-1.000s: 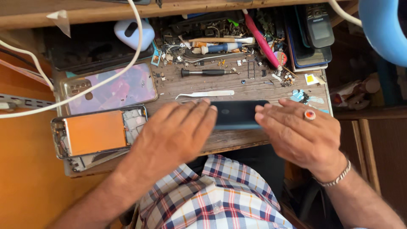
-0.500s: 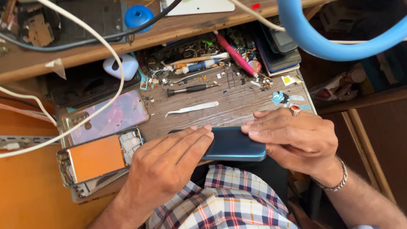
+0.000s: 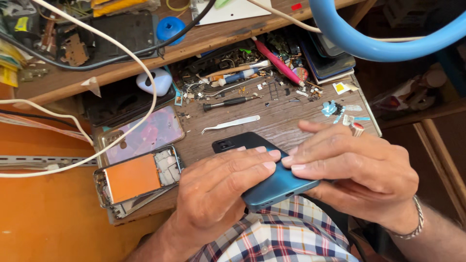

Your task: The person uses a screwdriver to remove screws from a disassembled smartphone, then connects a charging cable to test the device. They apply adhesive to the phone's back cover and reassemble the phone, wiping the edges with a cloth.

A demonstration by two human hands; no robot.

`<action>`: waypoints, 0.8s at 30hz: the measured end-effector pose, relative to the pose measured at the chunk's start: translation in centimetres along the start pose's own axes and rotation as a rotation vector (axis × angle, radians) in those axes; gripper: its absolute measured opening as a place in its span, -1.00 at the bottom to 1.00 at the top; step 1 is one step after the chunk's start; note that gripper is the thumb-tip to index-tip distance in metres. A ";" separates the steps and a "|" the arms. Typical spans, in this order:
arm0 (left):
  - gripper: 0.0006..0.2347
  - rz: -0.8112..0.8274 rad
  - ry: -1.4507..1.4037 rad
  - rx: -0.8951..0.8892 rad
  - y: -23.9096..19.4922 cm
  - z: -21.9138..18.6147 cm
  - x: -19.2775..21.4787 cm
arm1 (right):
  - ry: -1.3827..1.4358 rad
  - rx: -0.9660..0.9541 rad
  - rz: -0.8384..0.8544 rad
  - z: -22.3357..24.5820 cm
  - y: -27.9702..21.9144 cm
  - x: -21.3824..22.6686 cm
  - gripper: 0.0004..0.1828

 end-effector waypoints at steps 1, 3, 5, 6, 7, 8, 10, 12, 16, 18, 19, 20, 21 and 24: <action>-0.70 0.006 0.003 0.009 0.0 0.1 -0.1 | 0.011 0.000 0.003 -0.1 -0.1 0.0 -0.70; -0.69 0.027 -0.013 0.039 0.0 0.3 -0.2 | 0.031 -0.004 0.010 -0.4 -0.4 0.1 -0.72; -0.68 0.054 -0.050 0.081 0.2 0.5 -0.4 | 0.031 -0.015 0.019 -0.8 -0.6 0.2 -0.73; -0.68 0.060 -0.001 0.076 0.5 0.3 -0.3 | 0.031 -0.018 0.024 -0.8 -0.6 0.1 -0.73; -0.68 0.063 0.047 0.067 0.7 0.0 -0.4 | 0.005 -0.006 0.034 -0.8 -0.5 0.1 -0.72; -0.68 0.066 0.096 0.059 1.0 -0.2 -0.3 | -0.021 0.006 0.043 -0.6 -0.5 0.0 -0.71; -0.72 0.078 0.174 0.013 1.4 -1.3 0.0 | -0.068 0.036 0.059 -0.3 -0.3 -0.2 -0.70; -0.74 0.079 0.219 -0.008 1.4 -1.9 0.3 | -0.099 0.061 0.071 0.1 -0.5 -0.6 -0.67; -0.74 0.054 0.216 0.012 1.3 -1.4 0.6 | -0.049 0.019 -0.004 -0.7 -0.4 -0.7 -0.68; -0.75 0.044 0.200 0.040 1.3 -0.9 0.6 | -0.033 -0.029 -0.010 -1.5 -0.4 -1.0 -0.69; -0.76 0.039 0.191 0.053 1.2 -0.7 0.6 | -0.023 -0.039 -0.011 -1.7 -0.5 -1.0 -0.69; -0.76 0.034 0.182 0.065 1.2 -0.6 0.6 | -0.014 -0.049 -0.013 -2.0 -0.6 -1.2 -0.70; -0.75 0.035 0.184 0.062 1.1 -0.6 0.7 | -0.003 -0.063 -0.013 -2.2 -0.7 -1.3 -0.70; -0.72 0.033 0.185 0.055 1.0 -0.4 0.7 | -0.017 -0.072 -0.003 -2.7 -1.1 -1.4 -0.70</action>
Point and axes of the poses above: each hand's wrist, its own y-axis towards the middle knuckle, its own x-axis out of the back of the hand, z = x × y, the point moved 10 cm from there along y, towards the middle knuckle, and after that the axes turned 13 degrees about -z, right-handed, at the moved point
